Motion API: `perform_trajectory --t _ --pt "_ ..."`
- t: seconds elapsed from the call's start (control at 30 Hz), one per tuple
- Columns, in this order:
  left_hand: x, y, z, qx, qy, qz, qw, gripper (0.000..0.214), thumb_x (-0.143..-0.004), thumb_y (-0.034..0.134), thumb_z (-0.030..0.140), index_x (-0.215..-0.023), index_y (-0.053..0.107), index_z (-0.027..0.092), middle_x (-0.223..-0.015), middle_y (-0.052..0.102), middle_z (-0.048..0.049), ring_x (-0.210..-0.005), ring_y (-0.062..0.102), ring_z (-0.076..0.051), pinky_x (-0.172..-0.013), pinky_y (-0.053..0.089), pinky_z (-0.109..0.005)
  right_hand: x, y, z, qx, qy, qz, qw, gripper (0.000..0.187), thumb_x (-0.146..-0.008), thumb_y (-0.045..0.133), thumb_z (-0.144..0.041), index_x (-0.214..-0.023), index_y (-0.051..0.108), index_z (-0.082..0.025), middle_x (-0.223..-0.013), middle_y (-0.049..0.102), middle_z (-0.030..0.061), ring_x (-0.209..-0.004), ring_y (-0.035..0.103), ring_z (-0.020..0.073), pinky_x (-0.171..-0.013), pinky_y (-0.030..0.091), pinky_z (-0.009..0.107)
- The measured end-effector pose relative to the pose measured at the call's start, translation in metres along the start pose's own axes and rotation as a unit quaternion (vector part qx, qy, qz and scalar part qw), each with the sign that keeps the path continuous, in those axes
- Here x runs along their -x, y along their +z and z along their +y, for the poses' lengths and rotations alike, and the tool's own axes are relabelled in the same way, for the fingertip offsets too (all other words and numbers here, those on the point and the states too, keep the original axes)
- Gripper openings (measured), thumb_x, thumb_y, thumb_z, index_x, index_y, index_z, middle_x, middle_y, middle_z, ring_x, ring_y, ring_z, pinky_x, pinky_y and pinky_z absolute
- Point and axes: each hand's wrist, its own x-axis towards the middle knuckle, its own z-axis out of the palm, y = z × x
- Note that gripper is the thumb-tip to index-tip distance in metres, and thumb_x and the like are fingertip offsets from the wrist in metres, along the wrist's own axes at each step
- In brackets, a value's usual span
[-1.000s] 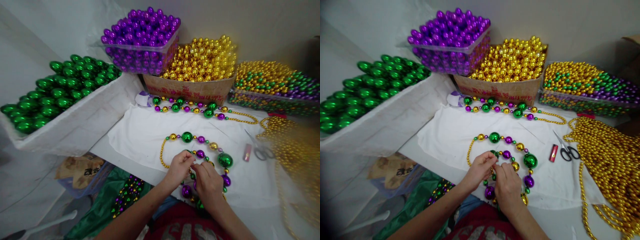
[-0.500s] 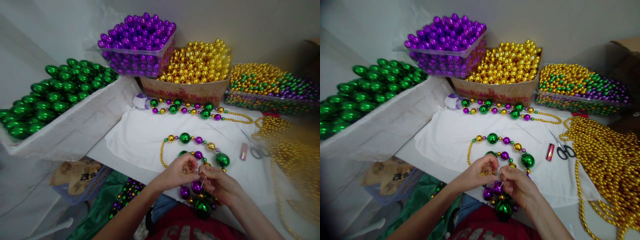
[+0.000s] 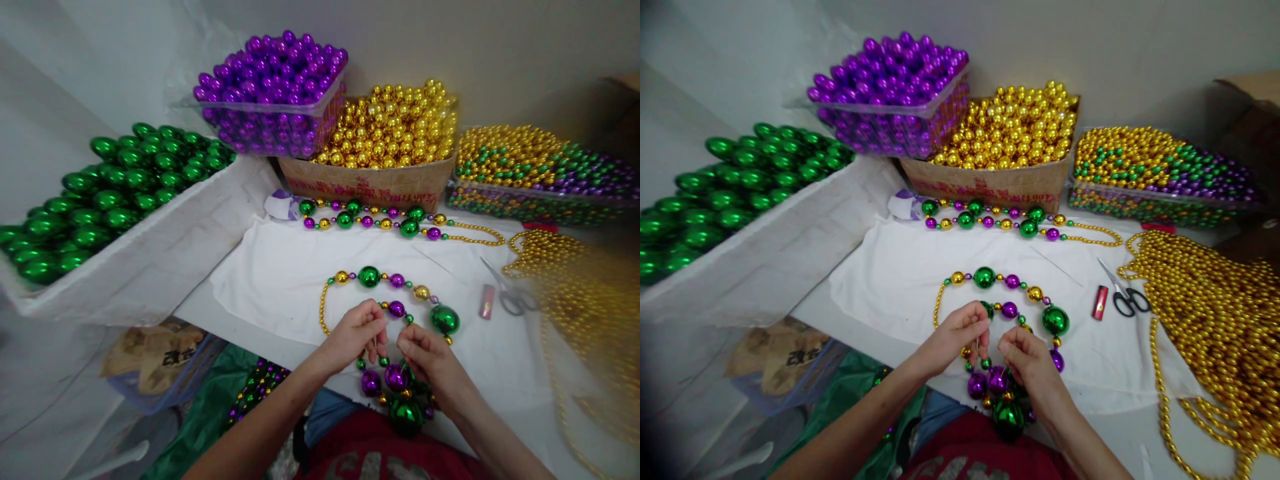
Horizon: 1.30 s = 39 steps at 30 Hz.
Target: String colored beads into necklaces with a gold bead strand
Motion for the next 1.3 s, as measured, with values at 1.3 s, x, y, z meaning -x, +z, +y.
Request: perform_trajectory --t 1.3 --pt "0.004 0.012 0.006 -0.052 0.054 -0.075 0.994 0.02 -0.084 0.058 0.035 -0.088 0.052 0.017 -0.086 0.057 -0.0033 -0.059 0.054 -0.008 -0.051 0.041 -0.019 0.01 -0.027 -0.006 -0.281 0.203 -0.214 0.913 0.023 -0.071 0.076 -0.028 -0.073 0.057 -0.015 -0.05 0.036 -0.0089 -0.039 0.017 0.0017 -0.036 0.01 0.016"
